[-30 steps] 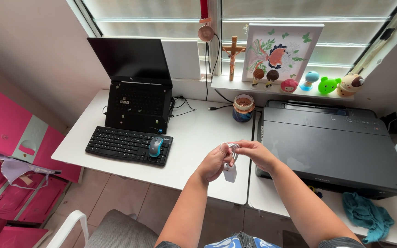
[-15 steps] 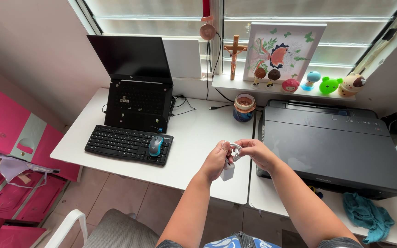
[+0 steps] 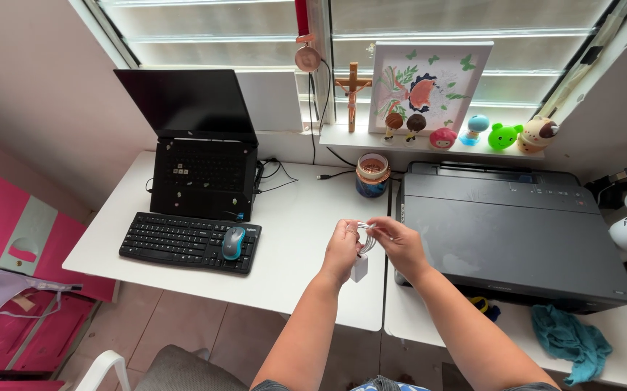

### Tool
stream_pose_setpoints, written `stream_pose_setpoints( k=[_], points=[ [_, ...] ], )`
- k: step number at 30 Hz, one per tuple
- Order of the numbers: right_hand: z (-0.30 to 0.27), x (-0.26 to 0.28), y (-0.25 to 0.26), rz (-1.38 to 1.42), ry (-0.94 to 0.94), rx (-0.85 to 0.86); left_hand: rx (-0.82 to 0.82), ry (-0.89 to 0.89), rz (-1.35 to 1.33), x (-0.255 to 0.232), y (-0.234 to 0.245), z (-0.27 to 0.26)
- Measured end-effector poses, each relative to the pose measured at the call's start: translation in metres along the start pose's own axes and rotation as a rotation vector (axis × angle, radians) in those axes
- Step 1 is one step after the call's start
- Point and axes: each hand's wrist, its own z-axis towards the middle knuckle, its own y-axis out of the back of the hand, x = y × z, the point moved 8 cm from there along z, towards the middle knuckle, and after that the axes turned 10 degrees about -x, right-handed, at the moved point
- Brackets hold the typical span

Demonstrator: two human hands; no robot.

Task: Cleaning a printer with a cloth and organizing electronic items and cables on a desk

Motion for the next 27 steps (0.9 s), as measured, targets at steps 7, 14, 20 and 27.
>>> stream_pose_setpoints(
  k=[7,14,20,27],
  points=[
    [0.003,-0.034,-0.017,-0.155,-0.409,0.359,-0.146,0.060,-0.243,-0.008,-0.028,0.030],
    [0.040,-0.064,-0.011,-0.014,-0.418,0.487,-0.365,0.117,-0.483,0.018,-0.028,0.098],
    [0.122,-0.111,0.002,-0.280,-0.091,0.352,-0.422,0.041,-0.275,0.024,-0.025,0.136],
    [0.183,-0.114,-0.033,-0.905,0.421,0.268,-0.326,-0.314,0.562,-0.023,-0.026,0.157]
  ],
)
